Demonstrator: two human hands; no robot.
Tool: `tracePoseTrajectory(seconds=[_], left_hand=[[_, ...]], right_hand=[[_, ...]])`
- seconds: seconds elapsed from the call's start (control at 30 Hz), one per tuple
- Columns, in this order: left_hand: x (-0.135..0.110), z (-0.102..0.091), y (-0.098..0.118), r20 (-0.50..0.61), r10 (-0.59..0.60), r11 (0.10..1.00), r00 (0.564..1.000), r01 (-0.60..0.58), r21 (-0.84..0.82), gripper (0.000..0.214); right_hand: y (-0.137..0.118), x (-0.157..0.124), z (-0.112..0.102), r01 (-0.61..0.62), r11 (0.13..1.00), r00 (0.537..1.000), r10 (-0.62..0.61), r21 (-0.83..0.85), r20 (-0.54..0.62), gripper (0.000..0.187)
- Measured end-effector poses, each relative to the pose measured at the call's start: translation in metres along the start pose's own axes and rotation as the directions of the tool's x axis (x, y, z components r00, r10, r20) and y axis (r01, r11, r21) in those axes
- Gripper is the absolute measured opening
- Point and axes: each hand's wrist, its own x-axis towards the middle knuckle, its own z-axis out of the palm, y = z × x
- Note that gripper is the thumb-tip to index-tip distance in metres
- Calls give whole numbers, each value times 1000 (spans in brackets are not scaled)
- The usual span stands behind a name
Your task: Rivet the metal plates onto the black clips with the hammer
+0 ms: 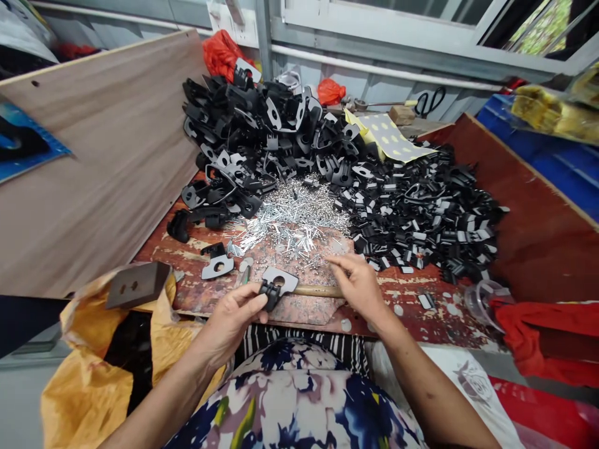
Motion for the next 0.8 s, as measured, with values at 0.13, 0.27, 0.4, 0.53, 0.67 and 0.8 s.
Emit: tracePoseTrajectory(seconds=[0.13, 0.27, 0.4, 0.53, 0.67, 0.8], left_hand=[[-5, -1, 2, -24, -42, 999, 999, 41, -27, 31], [-8, 3, 1, -8, -53, 998, 999, 53, -43, 31], [-9, 0, -1, -25, -37, 998, 999, 36, -57, 31], [-7, -7, -4, -28, -36, 998, 999, 34, -57, 32], [-5, -8, -3, -3, -54, 998, 999, 54, -38, 32], [-4, -4, 2, 22, -59, 998, 998, 60, -23, 32]], right_hand=[[9, 35, 3, 111, 979, 993, -102, -169, 61, 19], [-4, 72, 39, 256, 881, 960, -185, -398, 209, 11], [-5, 93, 61, 365, 789, 919, -222, -495, 325, 9], [8, 94, 56, 409, 813, 905, -306, -413, 295, 11], [24, 91, 40, 403, 871, 911, -353, -281, 214, 18], [33, 92, 25, 394, 897, 915, -361, -202, 181, 20]])
